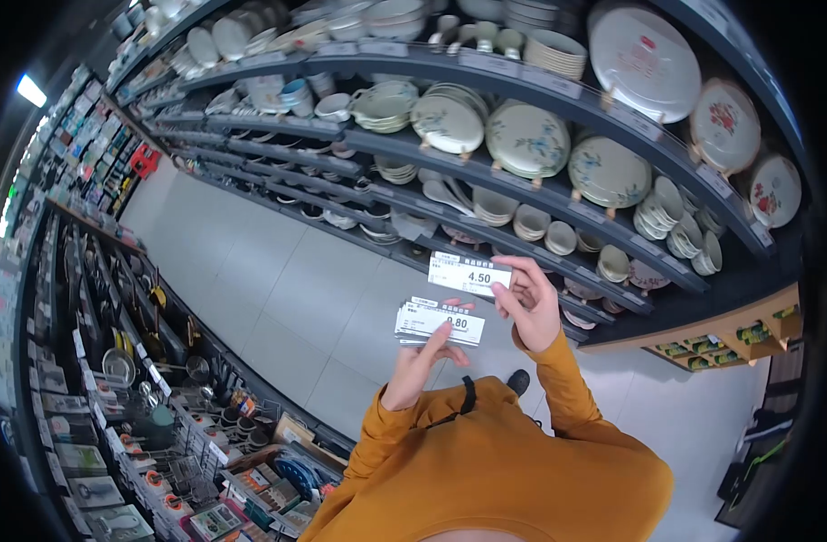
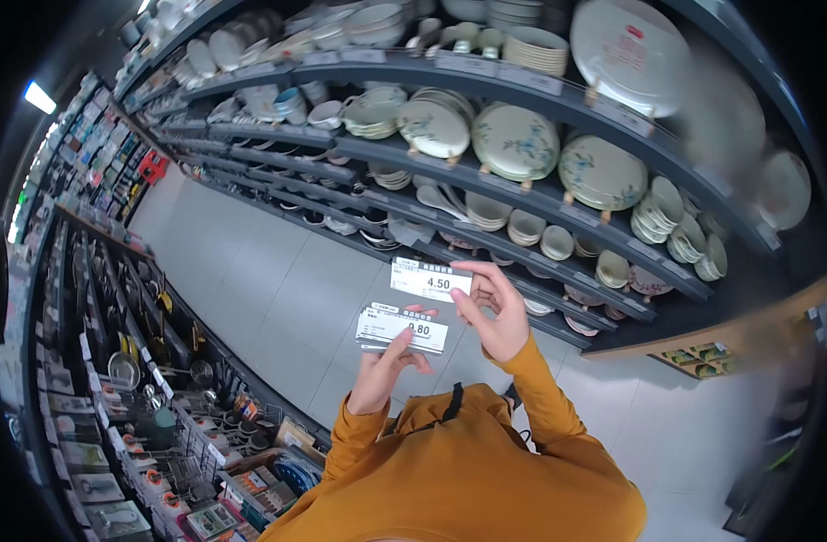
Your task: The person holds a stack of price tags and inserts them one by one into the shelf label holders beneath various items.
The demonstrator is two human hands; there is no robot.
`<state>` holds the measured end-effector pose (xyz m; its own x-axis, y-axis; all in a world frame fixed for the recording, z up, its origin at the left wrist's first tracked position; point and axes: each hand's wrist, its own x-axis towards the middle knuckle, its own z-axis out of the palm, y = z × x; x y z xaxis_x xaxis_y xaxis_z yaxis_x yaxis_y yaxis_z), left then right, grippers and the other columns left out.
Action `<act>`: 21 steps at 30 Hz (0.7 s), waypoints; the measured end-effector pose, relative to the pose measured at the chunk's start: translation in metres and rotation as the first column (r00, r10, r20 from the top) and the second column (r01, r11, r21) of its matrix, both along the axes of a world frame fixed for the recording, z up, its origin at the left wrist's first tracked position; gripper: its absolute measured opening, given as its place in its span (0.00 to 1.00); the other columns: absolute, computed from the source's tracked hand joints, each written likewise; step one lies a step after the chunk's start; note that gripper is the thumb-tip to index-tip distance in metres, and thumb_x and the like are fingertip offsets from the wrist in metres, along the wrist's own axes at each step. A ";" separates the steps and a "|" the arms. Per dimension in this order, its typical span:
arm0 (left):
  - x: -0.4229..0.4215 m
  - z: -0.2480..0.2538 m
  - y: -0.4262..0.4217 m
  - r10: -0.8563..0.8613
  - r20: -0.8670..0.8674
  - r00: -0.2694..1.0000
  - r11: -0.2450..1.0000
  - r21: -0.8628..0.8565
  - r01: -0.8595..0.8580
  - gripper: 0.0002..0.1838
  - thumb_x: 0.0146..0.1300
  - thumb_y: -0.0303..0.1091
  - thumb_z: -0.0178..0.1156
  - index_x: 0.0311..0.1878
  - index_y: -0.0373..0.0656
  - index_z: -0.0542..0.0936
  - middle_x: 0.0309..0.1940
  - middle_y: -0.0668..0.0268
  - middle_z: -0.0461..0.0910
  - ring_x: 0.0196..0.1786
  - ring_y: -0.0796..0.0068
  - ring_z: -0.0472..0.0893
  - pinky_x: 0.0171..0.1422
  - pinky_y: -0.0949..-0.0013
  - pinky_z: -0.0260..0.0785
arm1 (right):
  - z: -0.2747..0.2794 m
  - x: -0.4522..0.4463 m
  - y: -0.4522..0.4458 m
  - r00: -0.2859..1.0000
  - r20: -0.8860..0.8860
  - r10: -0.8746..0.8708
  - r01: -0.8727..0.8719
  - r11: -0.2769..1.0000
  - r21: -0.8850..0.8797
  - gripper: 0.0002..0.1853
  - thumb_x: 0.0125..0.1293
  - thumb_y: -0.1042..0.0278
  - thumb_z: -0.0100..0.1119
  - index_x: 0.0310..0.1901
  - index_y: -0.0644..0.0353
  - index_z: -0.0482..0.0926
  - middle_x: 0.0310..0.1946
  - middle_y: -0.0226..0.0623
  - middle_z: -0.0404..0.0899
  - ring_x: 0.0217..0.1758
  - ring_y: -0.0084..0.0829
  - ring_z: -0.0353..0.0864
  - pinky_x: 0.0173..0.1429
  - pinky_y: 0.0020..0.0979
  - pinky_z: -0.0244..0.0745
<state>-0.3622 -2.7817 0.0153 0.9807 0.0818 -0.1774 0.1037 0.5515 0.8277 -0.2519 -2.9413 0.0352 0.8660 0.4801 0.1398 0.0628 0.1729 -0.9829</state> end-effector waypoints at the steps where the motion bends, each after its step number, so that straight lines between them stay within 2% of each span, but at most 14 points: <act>1: -0.011 0.001 0.022 0.005 -0.011 1.000 1.000 0.028 -0.005 0.23 0.73 0.33 0.48 0.68 0.35 0.62 0.61 0.54 0.73 0.31 0.72 0.79 0.38 0.69 0.74 | 0.002 -0.006 0.025 1.000 0.021 0.007 -0.007 1.000 0.018 0.17 0.67 0.76 0.58 0.57 0.64 0.72 0.29 0.28 0.76 0.30 0.15 0.74 0.35 0.19 0.69; 4: -0.044 0.002 0.080 0.099 -0.023 0.995 0.995 0.030 -0.098 0.22 0.74 0.33 0.47 0.67 0.34 0.63 0.61 0.56 0.73 0.32 0.73 0.80 0.39 0.70 0.74 | 0.008 -0.022 0.093 0.997 0.067 0.046 -0.051 0.996 0.076 0.18 0.66 0.77 0.58 0.57 0.65 0.71 0.30 0.29 0.77 0.31 0.16 0.75 0.37 0.20 0.71; 10: -0.074 0.012 0.155 0.221 -0.035 0.975 0.975 0.004 -0.221 0.23 0.74 0.33 0.47 0.67 0.34 0.62 0.62 0.54 0.72 0.32 0.73 0.79 0.40 0.70 0.74 | 0.035 -0.033 0.178 0.994 0.075 0.083 -0.091 0.989 0.114 0.18 0.66 0.78 0.57 0.58 0.65 0.71 0.30 0.29 0.76 0.30 0.17 0.75 0.37 0.20 0.71; 21: -0.035 0.025 0.256 0.260 -0.016 0.965 0.965 -0.038 -0.261 0.22 0.74 0.32 0.47 0.67 0.32 0.61 0.62 0.51 0.72 0.31 0.72 0.80 0.39 0.70 0.74 | 0.052 0.032 0.295 0.980 0.130 0.151 -0.164 0.982 0.096 0.19 0.66 0.79 0.57 0.58 0.65 0.71 0.32 0.30 0.77 0.30 0.16 0.74 0.37 0.19 0.69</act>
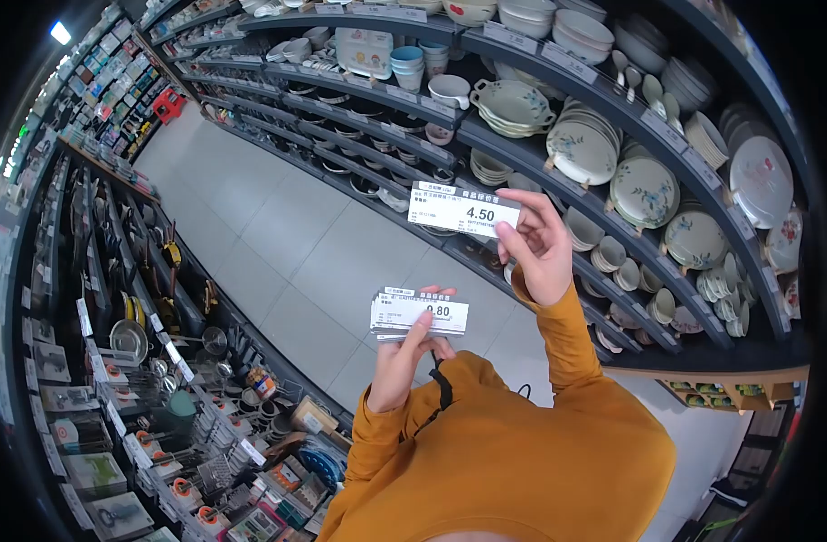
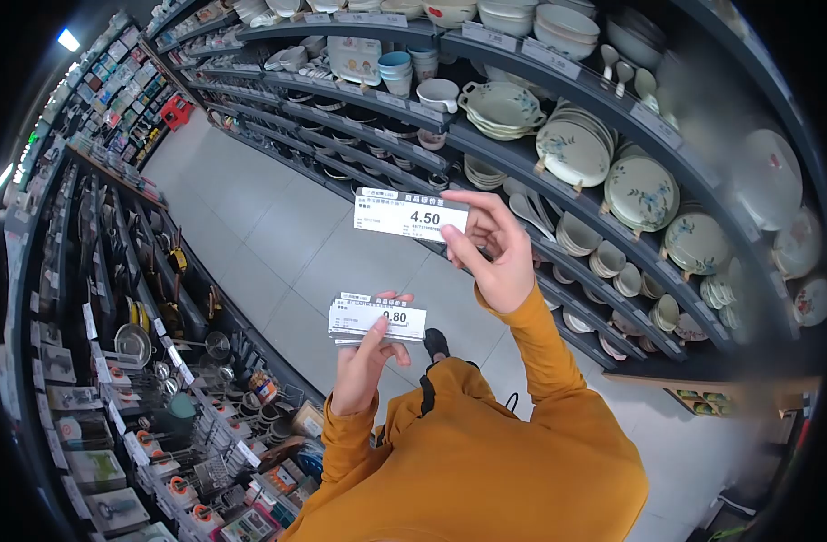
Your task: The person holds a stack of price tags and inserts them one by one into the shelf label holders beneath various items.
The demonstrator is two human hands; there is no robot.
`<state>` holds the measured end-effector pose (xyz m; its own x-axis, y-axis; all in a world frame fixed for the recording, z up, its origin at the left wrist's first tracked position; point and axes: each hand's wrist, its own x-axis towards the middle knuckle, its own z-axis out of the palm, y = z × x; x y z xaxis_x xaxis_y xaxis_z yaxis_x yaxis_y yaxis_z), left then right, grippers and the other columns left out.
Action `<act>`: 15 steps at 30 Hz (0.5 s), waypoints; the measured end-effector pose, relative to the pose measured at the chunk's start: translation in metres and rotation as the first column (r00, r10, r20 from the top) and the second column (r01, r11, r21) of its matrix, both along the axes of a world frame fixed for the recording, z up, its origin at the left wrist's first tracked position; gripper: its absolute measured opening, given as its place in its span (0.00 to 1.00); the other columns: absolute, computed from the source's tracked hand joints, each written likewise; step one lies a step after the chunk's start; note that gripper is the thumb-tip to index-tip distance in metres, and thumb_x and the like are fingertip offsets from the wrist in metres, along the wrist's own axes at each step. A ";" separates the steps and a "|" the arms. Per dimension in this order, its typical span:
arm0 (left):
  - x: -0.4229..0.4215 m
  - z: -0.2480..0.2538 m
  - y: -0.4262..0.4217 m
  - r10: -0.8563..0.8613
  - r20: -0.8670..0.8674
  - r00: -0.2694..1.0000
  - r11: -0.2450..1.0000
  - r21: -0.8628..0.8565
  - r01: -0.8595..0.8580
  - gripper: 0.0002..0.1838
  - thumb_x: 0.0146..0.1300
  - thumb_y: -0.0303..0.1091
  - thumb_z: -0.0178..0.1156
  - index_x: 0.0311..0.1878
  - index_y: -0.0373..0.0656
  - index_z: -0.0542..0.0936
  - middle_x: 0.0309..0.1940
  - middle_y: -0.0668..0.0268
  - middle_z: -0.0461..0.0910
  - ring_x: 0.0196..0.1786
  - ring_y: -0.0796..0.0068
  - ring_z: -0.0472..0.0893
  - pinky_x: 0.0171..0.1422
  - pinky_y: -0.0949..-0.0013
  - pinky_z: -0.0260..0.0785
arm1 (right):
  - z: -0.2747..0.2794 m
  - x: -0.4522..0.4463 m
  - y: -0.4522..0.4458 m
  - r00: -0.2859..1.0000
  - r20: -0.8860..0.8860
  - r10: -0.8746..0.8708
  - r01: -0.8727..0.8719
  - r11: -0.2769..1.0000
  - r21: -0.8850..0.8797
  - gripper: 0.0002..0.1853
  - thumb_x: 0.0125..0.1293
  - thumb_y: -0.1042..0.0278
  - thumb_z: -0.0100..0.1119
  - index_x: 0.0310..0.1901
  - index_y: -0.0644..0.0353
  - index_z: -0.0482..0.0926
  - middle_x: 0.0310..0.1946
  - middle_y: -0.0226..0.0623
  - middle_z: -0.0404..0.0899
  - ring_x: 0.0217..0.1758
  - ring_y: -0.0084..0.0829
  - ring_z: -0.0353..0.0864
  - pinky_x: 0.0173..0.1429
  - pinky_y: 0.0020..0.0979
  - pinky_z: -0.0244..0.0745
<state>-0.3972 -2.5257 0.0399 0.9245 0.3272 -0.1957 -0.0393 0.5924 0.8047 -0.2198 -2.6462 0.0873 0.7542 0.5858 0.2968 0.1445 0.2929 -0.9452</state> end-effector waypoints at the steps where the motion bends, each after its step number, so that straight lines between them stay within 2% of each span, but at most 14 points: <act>1: 0.009 0.001 0.013 -0.003 0.009 1.000 1.000 0.004 0.003 0.22 0.74 0.32 0.46 0.67 0.32 0.61 0.62 0.51 0.72 0.31 0.72 0.80 0.39 0.70 0.74 | 0.001 0.009 0.012 1.000 0.004 0.000 0.000 1.000 0.000 0.19 0.66 0.79 0.57 0.58 0.65 0.71 0.32 0.30 0.76 0.30 0.16 0.73 0.37 0.19 0.69; 10: 0.089 0.006 0.125 -0.001 0.057 0.998 0.999 0.047 -0.002 0.22 0.73 0.31 0.46 0.66 0.33 0.62 0.62 0.50 0.71 0.34 0.71 0.79 0.37 0.69 0.74 | 0.003 0.078 0.117 0.999 0.043 -0.014 0.013 0.999 0.033 0.19 0.66 0.78 0.58 0.58 0.65 0.71 0.31 0.29 0.77 0.31 0.16 0.74 0.39 0.19 0.70; 15: 0.116 0.007 0.181 -0.058 0.018 0.998 0.997 0.044 0.057 0.22 0.72 0.31 0.47 0.66 0.33 0.63 0.62 0.51 0.72 0.33 0.71 0.78 0.37 0.69 0.73 | -0.001 0.100 0.164 0.997 0.054 -0.047 0.046 0.999 0.023 0.19 0.67 0.77 0.58 0.58 0.65 0.71 0.32 0.31 0.79 0.32 0.17 0.77 0.40 0.20 0.71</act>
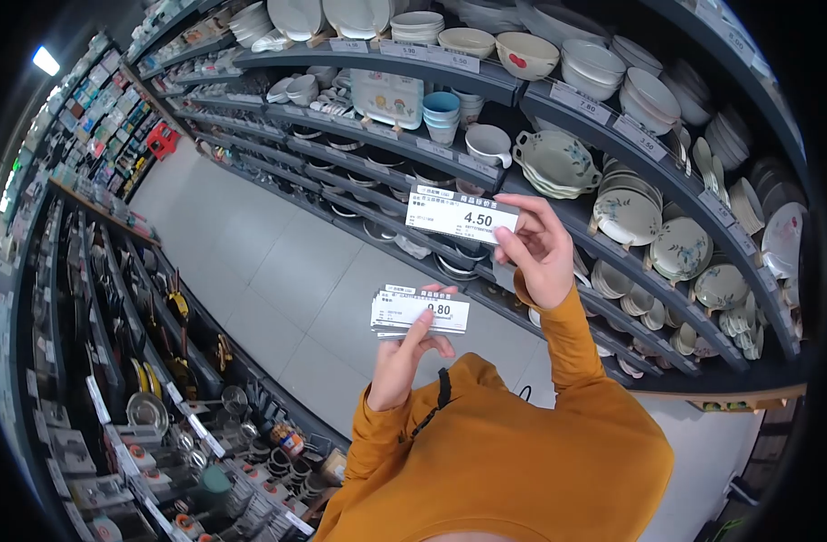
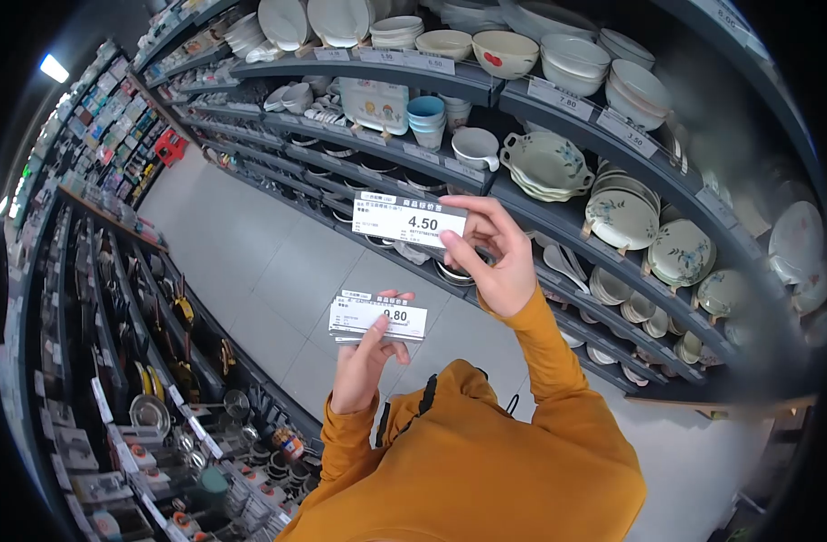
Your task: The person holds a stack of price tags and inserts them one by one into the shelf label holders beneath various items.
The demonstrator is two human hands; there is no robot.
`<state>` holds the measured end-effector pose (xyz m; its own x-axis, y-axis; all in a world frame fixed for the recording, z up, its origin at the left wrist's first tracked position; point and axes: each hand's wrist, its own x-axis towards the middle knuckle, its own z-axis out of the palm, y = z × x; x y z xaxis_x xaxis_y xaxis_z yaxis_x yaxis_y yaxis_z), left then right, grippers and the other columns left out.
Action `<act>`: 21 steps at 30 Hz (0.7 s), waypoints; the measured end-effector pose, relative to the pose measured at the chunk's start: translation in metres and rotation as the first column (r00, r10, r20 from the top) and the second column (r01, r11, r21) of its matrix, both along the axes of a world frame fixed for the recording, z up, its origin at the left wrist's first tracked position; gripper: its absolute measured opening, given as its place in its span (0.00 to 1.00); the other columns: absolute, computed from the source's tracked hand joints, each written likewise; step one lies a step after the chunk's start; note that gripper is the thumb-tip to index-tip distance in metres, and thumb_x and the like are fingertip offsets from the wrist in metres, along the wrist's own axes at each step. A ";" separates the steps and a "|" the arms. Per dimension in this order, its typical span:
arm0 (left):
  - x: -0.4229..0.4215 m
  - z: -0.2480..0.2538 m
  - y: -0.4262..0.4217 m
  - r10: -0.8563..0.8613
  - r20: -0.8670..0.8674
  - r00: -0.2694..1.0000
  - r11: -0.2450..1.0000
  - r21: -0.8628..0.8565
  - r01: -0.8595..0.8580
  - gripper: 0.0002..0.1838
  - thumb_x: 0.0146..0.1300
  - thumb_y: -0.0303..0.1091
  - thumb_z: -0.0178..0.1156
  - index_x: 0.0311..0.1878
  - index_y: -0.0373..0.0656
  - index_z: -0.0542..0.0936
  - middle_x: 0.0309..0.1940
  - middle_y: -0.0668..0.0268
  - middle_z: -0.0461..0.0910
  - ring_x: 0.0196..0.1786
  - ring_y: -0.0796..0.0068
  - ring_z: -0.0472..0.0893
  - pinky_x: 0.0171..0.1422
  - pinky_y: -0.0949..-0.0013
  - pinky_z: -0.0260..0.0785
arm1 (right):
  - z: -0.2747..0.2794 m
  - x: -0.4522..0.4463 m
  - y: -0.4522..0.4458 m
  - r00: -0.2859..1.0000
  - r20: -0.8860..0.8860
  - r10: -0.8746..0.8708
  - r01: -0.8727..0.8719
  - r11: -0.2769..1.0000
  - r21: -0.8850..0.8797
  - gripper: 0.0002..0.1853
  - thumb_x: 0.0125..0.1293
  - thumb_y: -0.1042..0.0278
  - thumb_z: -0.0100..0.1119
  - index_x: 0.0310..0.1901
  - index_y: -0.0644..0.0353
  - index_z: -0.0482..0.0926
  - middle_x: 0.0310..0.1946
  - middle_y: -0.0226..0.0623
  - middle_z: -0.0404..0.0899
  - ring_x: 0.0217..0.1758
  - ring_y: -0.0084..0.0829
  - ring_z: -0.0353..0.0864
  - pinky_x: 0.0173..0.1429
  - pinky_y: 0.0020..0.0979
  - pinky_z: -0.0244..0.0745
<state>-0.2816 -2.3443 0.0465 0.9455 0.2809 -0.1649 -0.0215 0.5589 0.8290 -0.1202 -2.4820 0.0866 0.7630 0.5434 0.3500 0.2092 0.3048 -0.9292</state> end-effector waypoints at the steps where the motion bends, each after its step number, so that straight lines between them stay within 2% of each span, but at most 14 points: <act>1: 0.005 0.000 0.012 -0.022 0.000 1.000 1.000 0.002 0.022 0.22 0.72 0.32 0.47 0.66 0.33 0.63 0.62 0.51 0.72 0.33 0.72 0.78 0.37 0.69 0.72 | 0.002 0.000 0.009 1.000 -0.014 -0.014 0.014 1.000 0.001 0.19 0.67 0.77 0.58 0.58 0.65 0.71 0.32 0.32 0.80 0.33 0.18 0.77 0.40 0.20 0.72; 6: 0.026 0.001 0.076 -0.167 0.008 0.986 0.986 0.021 0.167 0.22 0.73 0.32 0.47 0.66 0.34 0.63 0.62 0.52 0.72 0.33 0.73 0.78 0.37 0.70 0.72 | -0.003 0.005 0.051 0.990 0.038 -0.137 0.139 0.990 -0.038 0.19 0.67 0.76 0.57 0.59 0.66 0.70 0.38 0.39 0.84 0.38 0.21 0.82 0.43 0.22 0.75; 13: 0.028 0.004 0.171 -0.361 0.016 0.932 0.933 0.019 0.361 0.21 0.74 0.33 0.47 0.66 0.36 0.64 0.62 0.53 0.73 0.30 0.72 0.77 0.39 0.68 0.72 | 0.007 -0.027 0.109 0.934 0.037 -0.354 0.356 0.931 -0.079 0.19 0.67 0.75 0.58 0.58 0.65 0.71 0.40 0.40 0.84 0.42 0.22 0.82 0.46 0.24 0.79; 21: 0.014 0.007 0.259 -0.408 0.025 0.912 0.912 -0.020 0.409 0.21 0.72 0.33 0.48 0.65 0.36 0.65 0.62 0.52 0.73 0.32 0.75 0.76 0.36 0.71 0.71 | 0.009 -0.052 0.193 0.897 0.110 -0.428 0.437 0.895 -0.089 0.19 0.66 0.76 0.58 0.59 0.66 0.71 0.40 0.40 0.84 0.41 0.23 0.82 0.45 0.24 0.79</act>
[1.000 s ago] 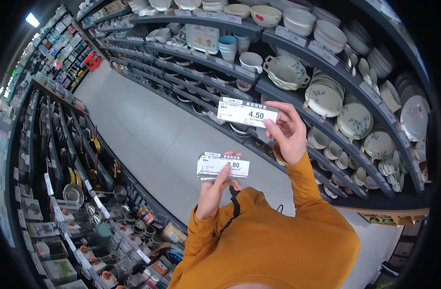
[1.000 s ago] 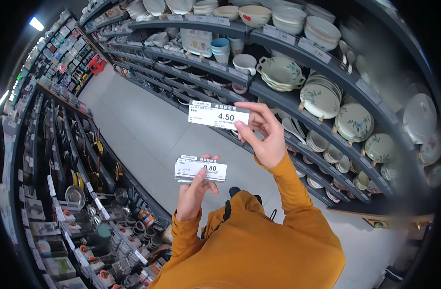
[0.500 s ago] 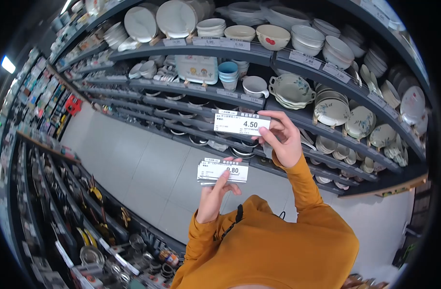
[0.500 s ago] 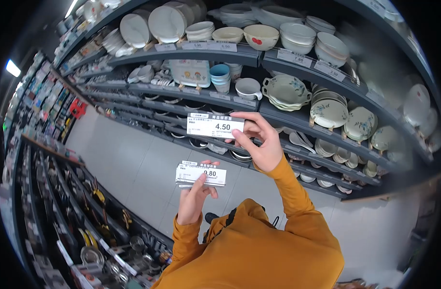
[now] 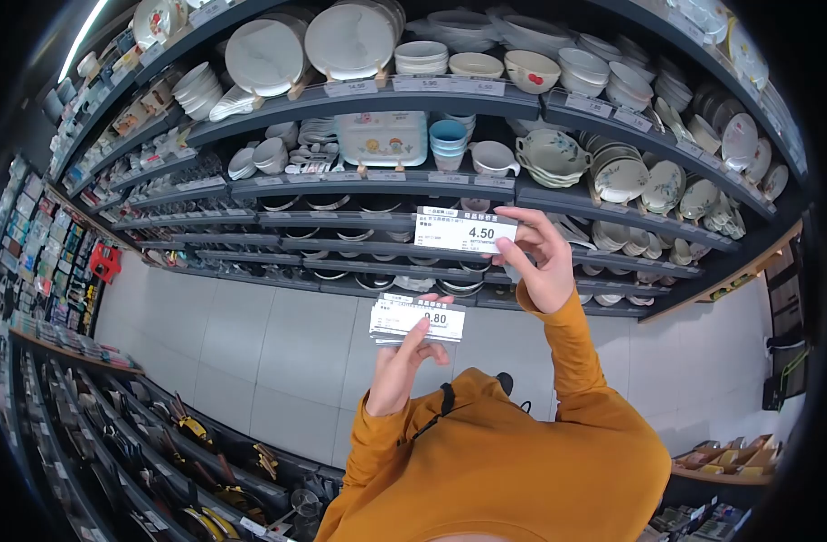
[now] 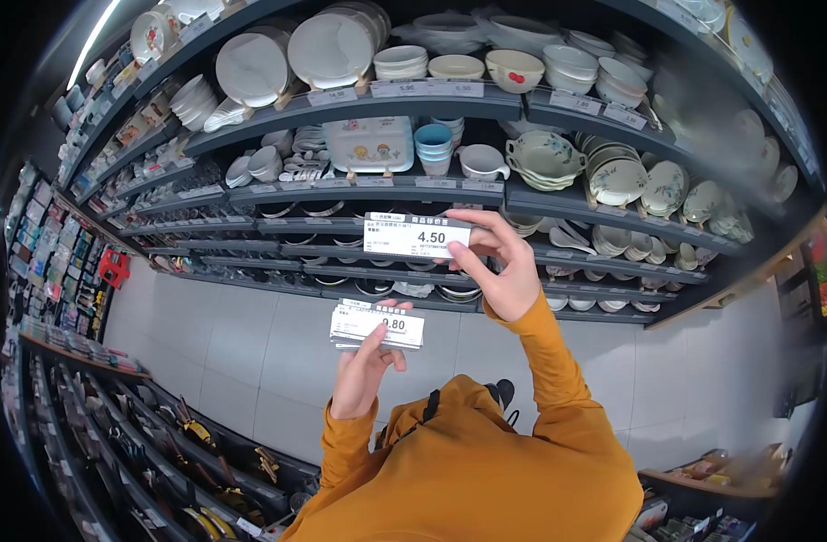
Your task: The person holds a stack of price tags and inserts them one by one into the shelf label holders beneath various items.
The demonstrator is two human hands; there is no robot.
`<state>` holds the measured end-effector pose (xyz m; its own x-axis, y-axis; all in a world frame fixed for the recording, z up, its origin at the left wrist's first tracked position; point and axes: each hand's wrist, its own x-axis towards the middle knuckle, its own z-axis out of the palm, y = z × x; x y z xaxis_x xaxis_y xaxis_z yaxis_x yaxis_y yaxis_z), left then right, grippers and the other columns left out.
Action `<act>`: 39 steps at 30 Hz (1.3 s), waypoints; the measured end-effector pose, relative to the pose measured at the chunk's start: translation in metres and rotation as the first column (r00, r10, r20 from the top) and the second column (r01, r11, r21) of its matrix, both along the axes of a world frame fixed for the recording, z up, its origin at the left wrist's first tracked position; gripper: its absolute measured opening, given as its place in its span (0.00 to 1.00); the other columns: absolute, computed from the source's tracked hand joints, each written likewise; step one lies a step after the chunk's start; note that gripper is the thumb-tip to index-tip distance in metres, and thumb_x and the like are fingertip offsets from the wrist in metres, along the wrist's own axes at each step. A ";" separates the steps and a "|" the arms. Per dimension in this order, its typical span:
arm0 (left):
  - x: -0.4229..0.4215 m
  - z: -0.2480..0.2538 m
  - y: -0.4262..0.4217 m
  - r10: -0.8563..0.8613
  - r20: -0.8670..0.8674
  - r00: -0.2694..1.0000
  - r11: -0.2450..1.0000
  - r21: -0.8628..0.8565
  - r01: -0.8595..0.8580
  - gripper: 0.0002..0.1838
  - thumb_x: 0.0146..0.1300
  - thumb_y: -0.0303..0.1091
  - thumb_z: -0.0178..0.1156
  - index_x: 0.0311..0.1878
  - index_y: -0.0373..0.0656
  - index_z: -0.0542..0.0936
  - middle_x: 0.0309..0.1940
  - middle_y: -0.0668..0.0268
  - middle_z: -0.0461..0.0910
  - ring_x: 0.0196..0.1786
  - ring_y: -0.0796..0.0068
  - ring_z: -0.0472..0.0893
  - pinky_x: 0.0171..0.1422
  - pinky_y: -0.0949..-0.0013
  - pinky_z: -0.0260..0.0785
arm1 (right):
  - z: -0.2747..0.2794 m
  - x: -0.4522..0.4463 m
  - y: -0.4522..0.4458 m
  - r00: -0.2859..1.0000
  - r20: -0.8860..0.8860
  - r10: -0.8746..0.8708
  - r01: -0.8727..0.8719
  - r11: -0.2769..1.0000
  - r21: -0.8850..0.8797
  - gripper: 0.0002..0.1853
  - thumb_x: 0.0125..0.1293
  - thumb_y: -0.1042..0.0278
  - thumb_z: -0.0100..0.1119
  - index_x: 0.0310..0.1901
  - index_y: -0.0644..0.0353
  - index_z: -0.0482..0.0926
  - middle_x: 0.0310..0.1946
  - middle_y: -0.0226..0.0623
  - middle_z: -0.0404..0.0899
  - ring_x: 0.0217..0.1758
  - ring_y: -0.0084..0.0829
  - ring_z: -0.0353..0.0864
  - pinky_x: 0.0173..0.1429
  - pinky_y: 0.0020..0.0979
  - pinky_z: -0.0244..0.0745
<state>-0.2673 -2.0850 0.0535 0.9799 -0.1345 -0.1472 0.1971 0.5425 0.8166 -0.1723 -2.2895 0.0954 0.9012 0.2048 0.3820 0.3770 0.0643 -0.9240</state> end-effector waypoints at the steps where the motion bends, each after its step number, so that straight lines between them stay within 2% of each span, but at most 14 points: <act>1: -0.001 -0.001 0.010 -0.007 0.001 1.000 1.000 -0.005 0.007 0.21 0.72 0.33 0.48 0.65 0.36 0.65 0.62 0.52 0.72 0.32 0.75 0.76 0.36 0.71 0.70 | 0.001 -0.003 0.011 1.000 0.003 -0.004 0.004 1.000 0.001 0.19 0.66 0.76 0.58 0.59 0.66 0.71 0.40 0.40 0.84 0.41 0.23 0.82 0.45 0.24 0.79; 11: 0.001 -0.001 0.072 -0.060 0.028 0.998 0.997 -0.051 0.061 0.22 0.73 0.35 0.48 0.66 0.36 0.63 0.63 0.53 0.71 0.31 0.73 0.78 0.39 0.69 0.72 | 0.014 -0.013 0.072 0.999 0.035 -0.022 0.024 0.998 -0.051 0.19 0.66 0.76 0.58 0.59 0.66 0.71 0.39 0.40 0.85 0.39 0.23 0.83 0.45 0.23 0.77; 14: 0.004 0.005 0.083 -0.048 0.015 0.999 0.998 -0.047 0.049 0.21 0.72 0.33 0.48 0.65 0.37 0.65 0.62 0.51 0.72 0.33 0.74 0.77 0.36 0.71 0.71 | 0.014 -0.008 0.084 0.999 0.030 -0.024 0.026 0.998 -0.054 0.20 0.66 0.76 0.58 0.59 0.66 0.71 0.39 0.39 0.85 0.39 0.23 0.83 0.45 0.23 0.77; 21: 0.022 0.003 0.100 -0.010 0.021 1.000 0.999 -0.053 0.011 0.22 0.73 0.34 0.48 0.66 0.36 0.64 0.63 0.53 0.72 0.31 0.73 0.78 0.39 0.70 0.72 | 0.016 0.016 0.102 1.000 0.010 0.023 -0.022 0.999 -0.047 0.20 0.66 0.77 0.57 0.59 0.66 0.71 0.39 0.39 0.85 0.39 0.23 0.83 0.45 0.24 0.77; 26: 0.052 0.003 0.095 0.000 0.006 1.000 0.998 -0.057 0.001 0.22 0.73 0.33 0.48 0.66 0.35 0.64 0.62 0.54 0.73 0.31 0.73 0.78 0.39 0.70 0.72 | 0.017 0.045 0.100 0.999 0.007 0.040 -0.040 0.998 -0.056 0.20 0.67 0.77 0.57 0.60 0.66 0.71 0.39 0.39 0.85 0.40 0.23 0.83 0.45 0.24 0.78; 29: 0.074 0.004 0.091 0.015 0.008 1.000 0.999 -0.053 -0.015 0.20 0.73 0.32 0.47 0.65 0.37 0.66 0.61 0.53 0.73 0.37 0.74 0.78 0.36 0.71 0.71 | 0.012 0.068 0.097 0.999 0.012 0.048 -0.047 0.997 -0.064 0.20 0.67 0.77 0.57 0.60 0.66 0.71 0.39 0.39 0.84 0.40 0.23 0.83 0.45 0.23 0.78; 32: 0.103 0.003 0.086 -0.018 0.009 1.000 0.999 -0.028 0.019 0.20 0.73 0.32 0.46 0.65 0.37 0.65 0.61 0.53 0.73 0.38 0.73 0.78 0.36 0.70 0.71 | 0.007 0.091 0.092 0.999 -0.010 0.038 -0.038 0.999 -0.020 0.19 0.67 0.77 0.57 0.59 0.65 0.71 0.39 0.39 0.84 0.39 0.23 0.83 0.45 0.23 0.77; 35: 0.137 0.007 0.082 -0.038 0.021 0.999 0.999 -0.022 0.039 0.21 0.73 0.31 0.47 0.66 0.34 0.64 0.62 0.52 0.72 0.33 0.72 0.78 0.38 0.68 0.72 | 0.000 0.121 0.088 1.000 -0.018 0.015 -0.014 1.000 0.009 0.19 0.66 0.78 0.57 0.59 0.65 0.72 0.38 0.39 0.84 0.38 0.23 0.84 0.45 0.23 0.77; 39: 0.177 0.003 0.076 -0.037 0.031 0.999 0.999 -0.019 0.038 0.21 0.73 0.31 0.47 0.66 0.35 0.65 0.61 0.52 0.73 0.34 0.71 0.78 0.38 0.68 0.72 | -0.007 0.157 0.080 1.000 -0.010 0.000 0.001 1.000 0.030 0.19 0.66 0.78 0.57 0.59 0.65 0.72 0.38 0.38 0.84 0.39 0.23 0.83 0.45 0.23 0.77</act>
<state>-0.0904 -2.0091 0.0570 0.9782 -0.1738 -0.1141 0.1926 0.5513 0.8117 -0.0150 -2.2100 0.0888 0.9050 0.1929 0.3791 0.3680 0.0918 -0.9253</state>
